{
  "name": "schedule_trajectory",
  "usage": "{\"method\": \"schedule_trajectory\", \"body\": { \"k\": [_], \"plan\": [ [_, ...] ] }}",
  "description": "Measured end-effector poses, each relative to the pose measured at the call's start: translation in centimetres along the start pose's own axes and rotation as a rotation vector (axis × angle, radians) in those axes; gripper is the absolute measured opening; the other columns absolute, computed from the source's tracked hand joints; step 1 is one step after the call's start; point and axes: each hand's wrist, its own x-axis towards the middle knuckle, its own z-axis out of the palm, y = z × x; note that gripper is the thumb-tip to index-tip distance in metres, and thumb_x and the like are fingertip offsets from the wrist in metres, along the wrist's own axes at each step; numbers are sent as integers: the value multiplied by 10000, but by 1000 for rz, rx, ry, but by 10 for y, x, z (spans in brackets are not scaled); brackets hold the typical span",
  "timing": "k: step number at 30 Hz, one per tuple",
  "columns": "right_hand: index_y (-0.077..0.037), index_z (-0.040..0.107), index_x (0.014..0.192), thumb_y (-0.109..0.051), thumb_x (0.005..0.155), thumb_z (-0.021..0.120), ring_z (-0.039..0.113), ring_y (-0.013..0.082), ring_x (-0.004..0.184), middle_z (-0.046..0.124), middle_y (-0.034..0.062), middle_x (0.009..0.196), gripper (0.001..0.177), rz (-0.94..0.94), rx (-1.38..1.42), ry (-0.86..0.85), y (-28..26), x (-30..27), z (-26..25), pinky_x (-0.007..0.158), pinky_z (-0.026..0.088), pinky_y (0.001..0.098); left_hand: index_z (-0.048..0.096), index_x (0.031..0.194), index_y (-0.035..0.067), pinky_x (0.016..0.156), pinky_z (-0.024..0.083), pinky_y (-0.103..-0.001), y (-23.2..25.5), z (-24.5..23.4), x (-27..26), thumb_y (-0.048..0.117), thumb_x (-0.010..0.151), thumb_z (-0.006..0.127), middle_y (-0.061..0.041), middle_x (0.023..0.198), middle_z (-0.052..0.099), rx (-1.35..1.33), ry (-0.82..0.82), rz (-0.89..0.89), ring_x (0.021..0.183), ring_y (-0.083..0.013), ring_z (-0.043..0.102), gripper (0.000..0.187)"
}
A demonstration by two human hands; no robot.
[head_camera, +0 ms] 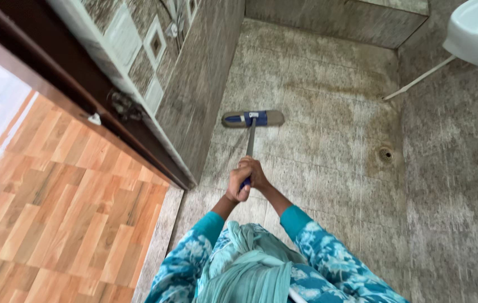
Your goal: The person mops the tiled floor of a bathroom using a long-handled floor mop, pushing and pulling the mop head across the surface.
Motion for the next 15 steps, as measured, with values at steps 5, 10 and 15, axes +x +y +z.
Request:
{"method": "schedule_trajectory", "body": {
  "k": [5, 10, 15],
  "plan": [
    [-59, 623, 985, -619, 787, 690, 661, 346, 918, 670, 121, 972, 598, -29, 108, -28, -16, -19, -3, 838, 530, 459, 527, 793, 47, 665, 473, -419, 26, 6, -21, 601, 1000, 455, -151, 749, 546, 8, -47, -51, 705, -375, 586, 596],
    [-44, 603, 950, -574, 819, 659, 650, 346, 898, 653, 125, 930, 549, 32, 56, -41, -72, -46, -3, 829, 521, 450, 545, 816, 52, 700, 473, -441, 73, 11, -44, 567, 1018, 466, -147, 767, 584, 5, -65, -1, 744, -402, 602, 558],
    [-29, 584, 914, -529, 851, 628, 638, 346, 877, 636, 130, 888, 506, 105, 0, -28, -153, -62, 32, 820, 512, 441, 529, 805, 42, 662, 466, -428, 133, -3, -86, 584, 975, 483, -150, 752, 550, -18, -68, -85, 703, -382, 583, 569]
  ]
}}
